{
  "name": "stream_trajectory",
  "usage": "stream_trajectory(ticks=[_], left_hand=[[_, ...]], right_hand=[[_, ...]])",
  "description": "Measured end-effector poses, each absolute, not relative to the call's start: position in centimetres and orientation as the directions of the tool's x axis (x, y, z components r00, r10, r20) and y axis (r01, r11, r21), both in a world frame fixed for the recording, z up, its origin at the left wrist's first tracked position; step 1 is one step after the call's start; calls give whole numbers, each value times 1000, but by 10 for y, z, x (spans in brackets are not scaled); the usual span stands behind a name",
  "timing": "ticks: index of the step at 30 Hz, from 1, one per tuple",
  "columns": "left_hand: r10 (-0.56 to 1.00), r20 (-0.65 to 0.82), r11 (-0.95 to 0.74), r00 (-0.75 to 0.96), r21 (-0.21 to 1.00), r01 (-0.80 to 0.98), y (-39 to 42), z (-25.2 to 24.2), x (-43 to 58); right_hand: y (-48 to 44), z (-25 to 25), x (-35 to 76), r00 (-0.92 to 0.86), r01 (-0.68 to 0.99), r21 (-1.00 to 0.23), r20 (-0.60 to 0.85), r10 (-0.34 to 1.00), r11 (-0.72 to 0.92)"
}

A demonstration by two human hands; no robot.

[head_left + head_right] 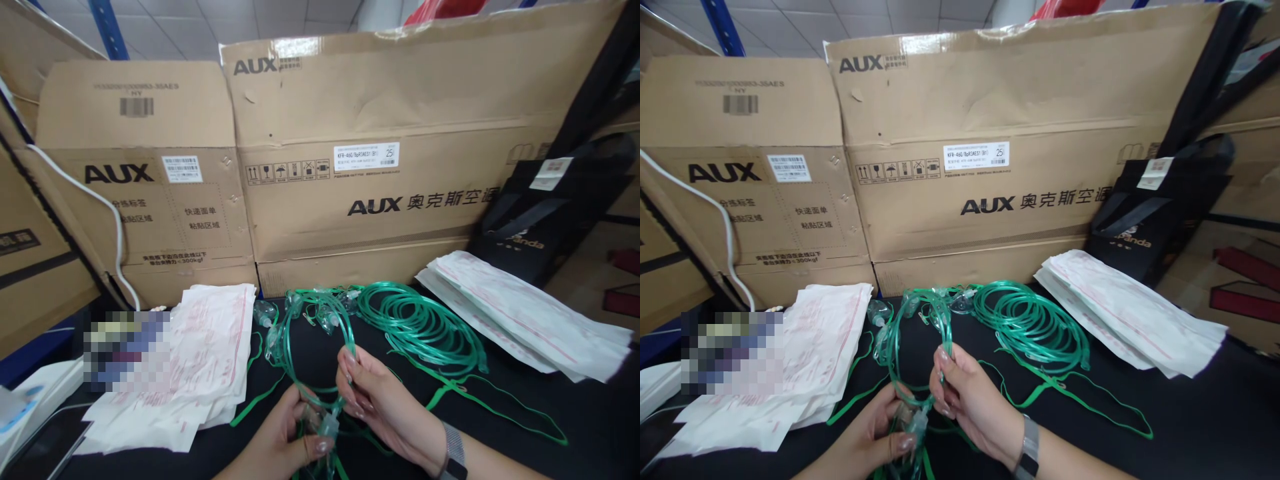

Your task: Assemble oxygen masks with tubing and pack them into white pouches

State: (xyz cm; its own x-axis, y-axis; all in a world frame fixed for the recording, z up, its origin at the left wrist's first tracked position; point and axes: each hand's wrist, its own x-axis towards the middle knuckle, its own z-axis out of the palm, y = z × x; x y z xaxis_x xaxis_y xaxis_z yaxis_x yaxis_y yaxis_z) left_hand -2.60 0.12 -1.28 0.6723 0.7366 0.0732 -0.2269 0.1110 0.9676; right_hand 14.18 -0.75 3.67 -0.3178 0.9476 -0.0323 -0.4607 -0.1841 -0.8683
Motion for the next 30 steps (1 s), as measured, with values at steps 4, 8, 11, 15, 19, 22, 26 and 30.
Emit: stream_trajectory(ticks=[4,8,11,15,19,22,26,30], left_hand=[[749,59,141,660,959,-245,2,-20,-26],[770,27,168,637,955,-243,0,-17,-27],[775,32,159,631,957,-244,-1,-16,-27],[769,46,154,638,955,-254,0,-13,-24],[770,45,90,637,980,-178,4,-2,-24],[806,40,54,591,989,-141,8,0,-28],[950,-76,128,303,980,-153,11,-3,-31],[950,-285,311,126,896,-318,12,0,-26]], right_hand=[[-8,41,142,-333,-430,-883,-37,942,-186],[-8,43,143,-361,-375,-907,-48,931,-192],[-7,42,142,-392,-359,-913,-40,919,-193],[-4,43,143,-386,-364,-910,-44,922,-196],[-2,47,151,-366,-446,-875,-14,930,-189],[-1,54,161,-412,-523,-824,22,911,-216],[1,63,172,-389,-590,-785,74,918,-186],[-2,66,173,-401,-619,-760,89,912,-198]])
